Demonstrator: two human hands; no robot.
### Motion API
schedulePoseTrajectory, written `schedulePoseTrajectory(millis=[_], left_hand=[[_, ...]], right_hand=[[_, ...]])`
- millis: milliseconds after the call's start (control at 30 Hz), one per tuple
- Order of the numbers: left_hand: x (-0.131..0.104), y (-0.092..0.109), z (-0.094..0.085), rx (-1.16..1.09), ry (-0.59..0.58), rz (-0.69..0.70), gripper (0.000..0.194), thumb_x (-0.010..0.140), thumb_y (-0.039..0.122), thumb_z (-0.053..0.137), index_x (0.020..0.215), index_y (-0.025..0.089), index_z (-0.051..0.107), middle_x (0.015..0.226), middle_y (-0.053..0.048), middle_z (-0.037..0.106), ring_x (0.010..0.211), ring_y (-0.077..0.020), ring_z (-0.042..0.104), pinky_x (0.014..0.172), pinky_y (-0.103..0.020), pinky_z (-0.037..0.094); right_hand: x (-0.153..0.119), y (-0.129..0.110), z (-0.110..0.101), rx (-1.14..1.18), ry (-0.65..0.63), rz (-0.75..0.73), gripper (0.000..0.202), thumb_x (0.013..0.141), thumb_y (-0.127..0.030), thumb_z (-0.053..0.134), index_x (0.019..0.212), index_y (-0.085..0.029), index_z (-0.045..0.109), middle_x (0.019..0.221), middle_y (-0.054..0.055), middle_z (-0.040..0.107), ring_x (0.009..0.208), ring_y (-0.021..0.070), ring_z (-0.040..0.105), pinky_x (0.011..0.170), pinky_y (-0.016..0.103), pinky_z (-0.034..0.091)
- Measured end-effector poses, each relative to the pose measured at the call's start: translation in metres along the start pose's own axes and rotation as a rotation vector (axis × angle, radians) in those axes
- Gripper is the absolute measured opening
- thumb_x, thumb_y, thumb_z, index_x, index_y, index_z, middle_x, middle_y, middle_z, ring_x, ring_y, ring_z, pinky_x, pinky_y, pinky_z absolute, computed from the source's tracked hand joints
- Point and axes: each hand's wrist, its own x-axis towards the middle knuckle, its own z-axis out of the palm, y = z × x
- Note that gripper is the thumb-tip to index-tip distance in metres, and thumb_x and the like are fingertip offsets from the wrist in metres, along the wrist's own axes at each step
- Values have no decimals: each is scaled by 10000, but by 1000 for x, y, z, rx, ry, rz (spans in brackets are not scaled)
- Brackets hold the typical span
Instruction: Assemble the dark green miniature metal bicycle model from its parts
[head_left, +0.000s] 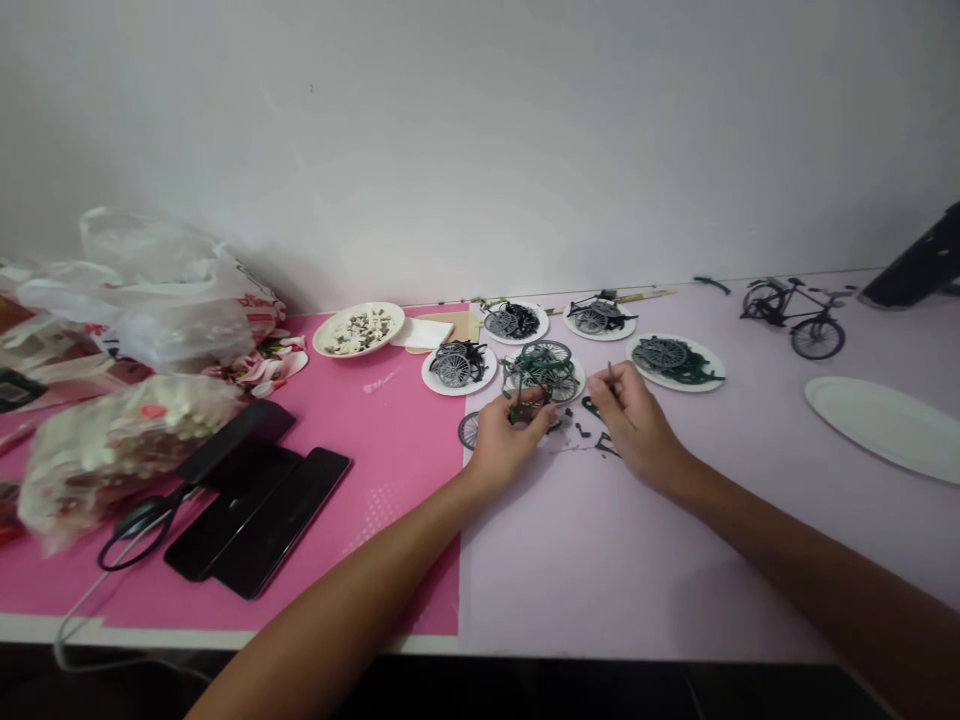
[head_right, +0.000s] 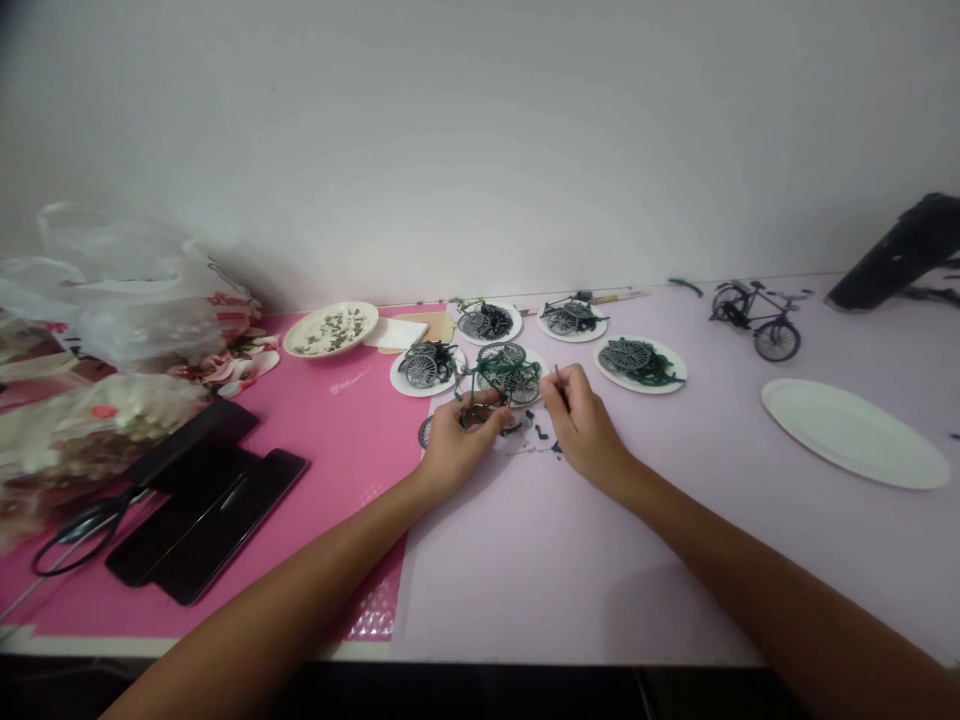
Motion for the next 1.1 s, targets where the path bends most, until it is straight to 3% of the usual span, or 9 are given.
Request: schedulePoseTrajectory(millis=[100,233,367,500,667,1100], left_hand=[[1,-3,0,4,20,-3,356,864,219,769,1189,82,722,916,-124,808,860,-210,769,781,-278,574],[3,-8,0,3,55,18,350,851,215,778,1180,106,728,987,-121,806,858,-201,762,764,-273,577],[4,-11,0,32,85,60,329,854,230,769,1167,134,743,1048,-111,799,845,-189,750,756,-274,580],[4,-13,-1,47,90,89,334,860,213,747,1186,139,741,1100,-121,789,868,-187,744,766,-273,583],[4,-12,-1,35,77,87,340,862,214,741,1191,125,733,1112,-134,784,857,-185,742,753,-267,586],[4,-14,0,19,42,72,362,858,215,753,1204,117,719,1086,-136,782,858,-184,737,751,-266,570]], right_hand=[[-1,-6,-1,15,-44,56,303,1046,-549,515,1044,-250,564,805,3,586,639,161,521,561,282,404],[-1,-9,-3,31,-110,64,379,1088,-505,408,1198,-246,662,686,-22,483,518,146,403,472,282,328],[2,-7,-2,-51,-86,-55,355,1056,-458,496,1190,-248,749,975,70,584,667,169,537,529,306,455],[3,-3,0,-37,-95,-79,325,1032,-450,554,1199,-270,766,1027,81,580,731,186,578,527,306,499],[2,-7,1,-7,-24,-137,190,988,-413,659,1037,-260,761,995,77,668,893,231,655,636,322,549],[2,-11,1,-39,-34,-150,219,972,-458,676,973,-253,754,943,79,719,811,236,662,604,351,507]])
